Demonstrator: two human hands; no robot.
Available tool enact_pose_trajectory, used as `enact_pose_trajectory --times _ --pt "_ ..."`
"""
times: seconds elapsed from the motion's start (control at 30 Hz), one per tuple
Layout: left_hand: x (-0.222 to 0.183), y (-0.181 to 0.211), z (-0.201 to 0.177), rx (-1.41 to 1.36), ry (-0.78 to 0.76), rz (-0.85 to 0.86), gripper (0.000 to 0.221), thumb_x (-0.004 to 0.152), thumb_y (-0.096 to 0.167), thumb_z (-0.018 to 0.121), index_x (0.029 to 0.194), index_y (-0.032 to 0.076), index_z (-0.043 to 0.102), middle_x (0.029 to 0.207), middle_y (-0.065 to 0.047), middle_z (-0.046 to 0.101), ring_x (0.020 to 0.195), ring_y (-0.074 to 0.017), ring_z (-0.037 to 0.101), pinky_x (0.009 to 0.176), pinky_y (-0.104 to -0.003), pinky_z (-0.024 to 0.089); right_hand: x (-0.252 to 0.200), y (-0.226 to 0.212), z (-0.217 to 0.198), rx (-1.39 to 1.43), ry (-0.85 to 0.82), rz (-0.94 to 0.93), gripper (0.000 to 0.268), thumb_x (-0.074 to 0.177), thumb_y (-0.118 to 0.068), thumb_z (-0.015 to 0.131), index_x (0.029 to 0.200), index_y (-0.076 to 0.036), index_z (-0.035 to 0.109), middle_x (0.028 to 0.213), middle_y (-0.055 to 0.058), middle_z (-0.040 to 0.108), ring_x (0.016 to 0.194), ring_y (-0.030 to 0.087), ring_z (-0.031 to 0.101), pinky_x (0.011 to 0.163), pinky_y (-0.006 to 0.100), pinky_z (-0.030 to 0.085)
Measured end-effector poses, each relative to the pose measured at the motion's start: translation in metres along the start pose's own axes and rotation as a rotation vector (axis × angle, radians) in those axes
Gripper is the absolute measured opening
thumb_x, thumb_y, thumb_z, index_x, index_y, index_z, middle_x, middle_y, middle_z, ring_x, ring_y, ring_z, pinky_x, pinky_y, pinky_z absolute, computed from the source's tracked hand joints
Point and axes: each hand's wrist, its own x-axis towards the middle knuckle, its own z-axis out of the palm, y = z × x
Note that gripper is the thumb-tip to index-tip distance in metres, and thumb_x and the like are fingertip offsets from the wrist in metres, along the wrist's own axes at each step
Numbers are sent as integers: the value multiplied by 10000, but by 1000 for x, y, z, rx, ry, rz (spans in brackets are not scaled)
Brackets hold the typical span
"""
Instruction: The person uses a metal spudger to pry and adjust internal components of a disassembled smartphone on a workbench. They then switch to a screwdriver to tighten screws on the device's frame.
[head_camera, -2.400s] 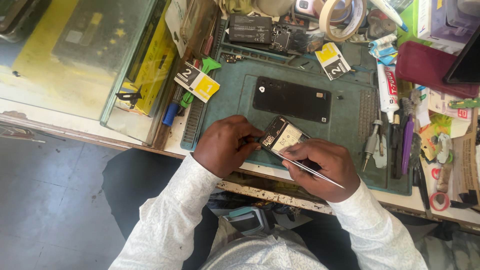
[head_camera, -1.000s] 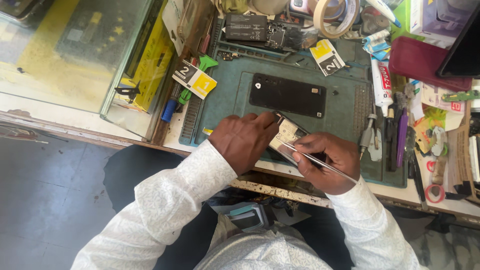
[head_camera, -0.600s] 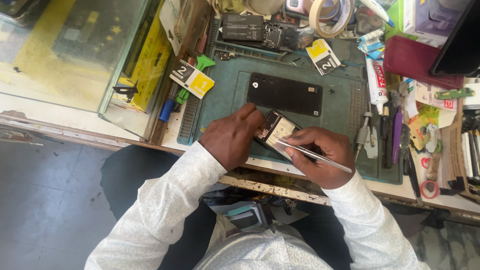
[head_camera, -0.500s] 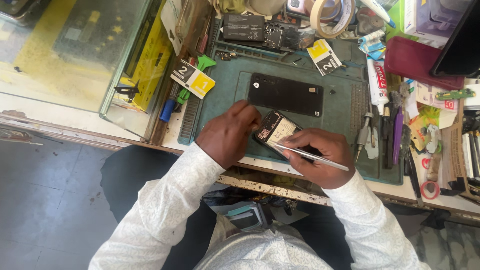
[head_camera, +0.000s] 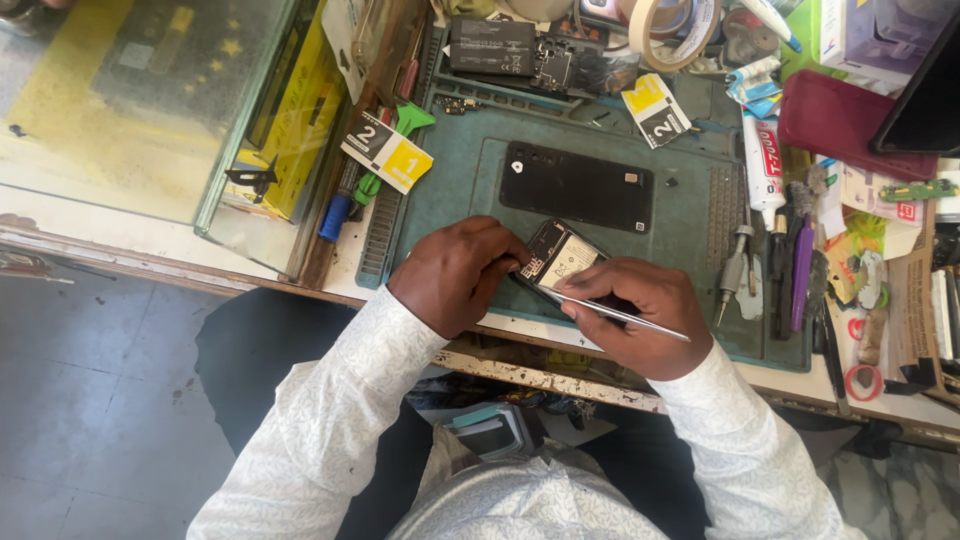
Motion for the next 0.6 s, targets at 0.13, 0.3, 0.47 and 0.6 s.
enact_pose_trajectory --times 0.13,0.3,0.47,0.6 --pt "0 0 0 -4 -7 -18 132 891 -15 646 988 32 723 918 -134 706 849 -334 712 746 -425 561 0 0 -1 -5 -6 -17 200 808 -24 802 990 -29 720 1015 119 784 930 213 795 805 315 624" --pt "0 1 0 -1 2 -6 113 887 -9 665 975 31 724 923 -131 709 848 -329 716 738 -418 565 -1 0 2 -21 6 -20 195 817 -27 807 989 -46 716 1002 94 787 920 206 794 776 310 629" --pt "0 2 0 20 -3 -11 101 879 7 687 968 32 727 914 -125 702 832 -322 714 725 -412 567 -2 2 2 -56 -3 -71 191 834 -20 797 999 -54 707 1011 81 786 921 210 787 769 324 621" --pt "1 4 -2 25 -41 -15 101 863 25 709 962 35 729 915 -119 686 816 -315 712 711 -409 568 -4 1 2 -104 -2 -114 197 847 -19 786 1020 -63 701 1018 86 781 922 218 783 765 330 617"
